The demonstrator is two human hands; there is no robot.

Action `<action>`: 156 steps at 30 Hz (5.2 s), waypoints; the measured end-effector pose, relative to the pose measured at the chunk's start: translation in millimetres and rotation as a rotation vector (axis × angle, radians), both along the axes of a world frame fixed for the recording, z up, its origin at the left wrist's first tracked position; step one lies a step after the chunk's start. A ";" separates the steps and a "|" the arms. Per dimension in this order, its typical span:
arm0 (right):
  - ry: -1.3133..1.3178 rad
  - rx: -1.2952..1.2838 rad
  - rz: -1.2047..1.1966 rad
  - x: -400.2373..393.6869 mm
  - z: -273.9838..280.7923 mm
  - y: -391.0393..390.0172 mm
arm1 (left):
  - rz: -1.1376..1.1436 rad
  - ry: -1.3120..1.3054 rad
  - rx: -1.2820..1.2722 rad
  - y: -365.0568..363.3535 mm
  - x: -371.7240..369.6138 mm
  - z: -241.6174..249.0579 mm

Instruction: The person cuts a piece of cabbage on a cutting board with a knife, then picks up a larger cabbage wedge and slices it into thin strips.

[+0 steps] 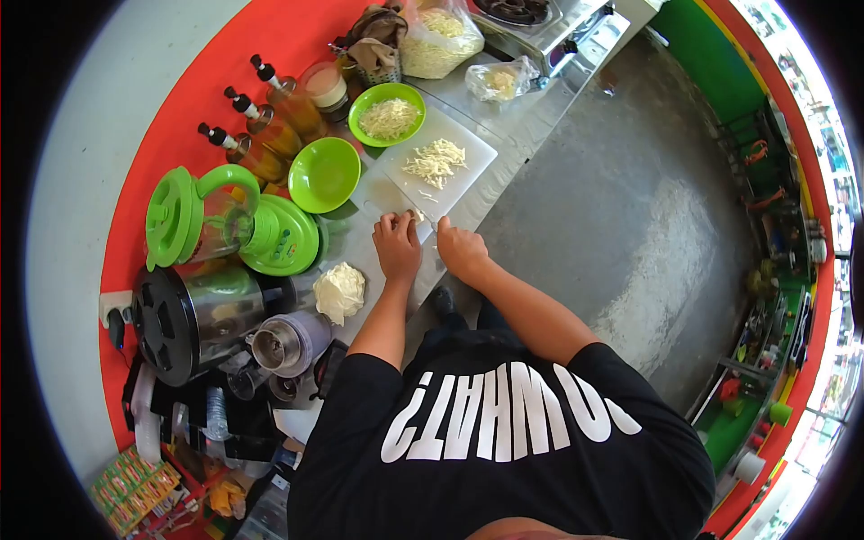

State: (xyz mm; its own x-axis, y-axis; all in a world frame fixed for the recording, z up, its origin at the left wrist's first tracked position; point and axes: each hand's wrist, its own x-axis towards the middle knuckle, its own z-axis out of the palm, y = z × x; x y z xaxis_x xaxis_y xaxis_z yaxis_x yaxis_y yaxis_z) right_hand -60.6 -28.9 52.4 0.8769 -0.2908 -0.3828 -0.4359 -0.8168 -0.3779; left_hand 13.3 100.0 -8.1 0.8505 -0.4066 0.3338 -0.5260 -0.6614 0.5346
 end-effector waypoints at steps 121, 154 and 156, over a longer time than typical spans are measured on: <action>-0.073 -0.046 0.047 -14.5 -12.5 10.7 | 0.077 -0.042 0.001 -3.7 1.0 -5.6; -0.027 -0.059 0.106 -11.9 -16.7 -2.3 | 0.092 0.015 0.015 -4.9 1.7 -3.3; -0.034 -0.085 0.117 0.0 -17.4 -9.7 | 0.086 0.024 -0.003 -4.7 0.7 -0.8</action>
State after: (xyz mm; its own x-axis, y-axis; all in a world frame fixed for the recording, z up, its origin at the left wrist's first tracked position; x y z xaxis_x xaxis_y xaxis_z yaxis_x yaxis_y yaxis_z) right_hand -60.6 -38.6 35.0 0.9187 -0.2163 -0.3306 -0.3243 -0.8908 -0.3184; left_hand 13.9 95.3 -8.9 0.8901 -0.3308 0.3135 -0.4541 -0.7022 0.5484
